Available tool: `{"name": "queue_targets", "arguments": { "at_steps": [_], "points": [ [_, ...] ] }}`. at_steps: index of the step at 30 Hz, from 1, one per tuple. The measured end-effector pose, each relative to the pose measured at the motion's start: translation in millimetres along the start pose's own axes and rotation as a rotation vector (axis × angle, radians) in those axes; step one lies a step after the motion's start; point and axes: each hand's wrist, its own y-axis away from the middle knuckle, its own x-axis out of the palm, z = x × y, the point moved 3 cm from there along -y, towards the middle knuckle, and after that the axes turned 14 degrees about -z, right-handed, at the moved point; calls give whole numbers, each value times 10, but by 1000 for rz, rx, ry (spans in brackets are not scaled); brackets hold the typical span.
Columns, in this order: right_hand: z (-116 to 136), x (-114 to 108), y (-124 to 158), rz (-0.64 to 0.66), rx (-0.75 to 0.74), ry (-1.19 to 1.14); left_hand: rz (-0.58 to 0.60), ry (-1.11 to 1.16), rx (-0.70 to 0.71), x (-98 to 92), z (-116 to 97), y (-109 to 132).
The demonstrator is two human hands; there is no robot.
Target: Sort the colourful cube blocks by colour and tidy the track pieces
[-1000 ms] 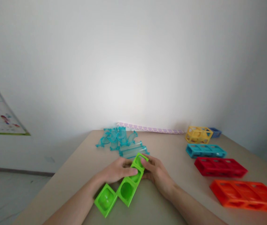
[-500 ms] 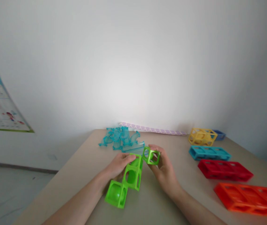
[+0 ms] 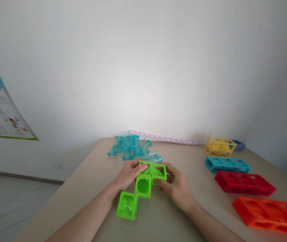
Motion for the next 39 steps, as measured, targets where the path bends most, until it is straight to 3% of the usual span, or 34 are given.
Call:
{"name": "queue_targets", "arguments": {
  "at_steps": [5,10,19,22,29,33,39],
  "points": [
    [-49,21,-2,-19,220,-18,46,-116,118,10,-52,49],
    [-73,27,-4,-61,283,11,98,-187,187,29,-93,87],
    [-60,37,13,-107,377,89,151,-241,168,51,-120,152],
    [-47,46,23,-103,336,55,105,-193,128,56,-100,137],
    [-22,133,109,64,254,-23,-202,177,77,37,-27,77],
    [-41,178,144,174,233,57,-243,187,76,39,-3,63],
    [-74,195,139,178,225,39,-272,266,44,53,12,58]
  ]
}}
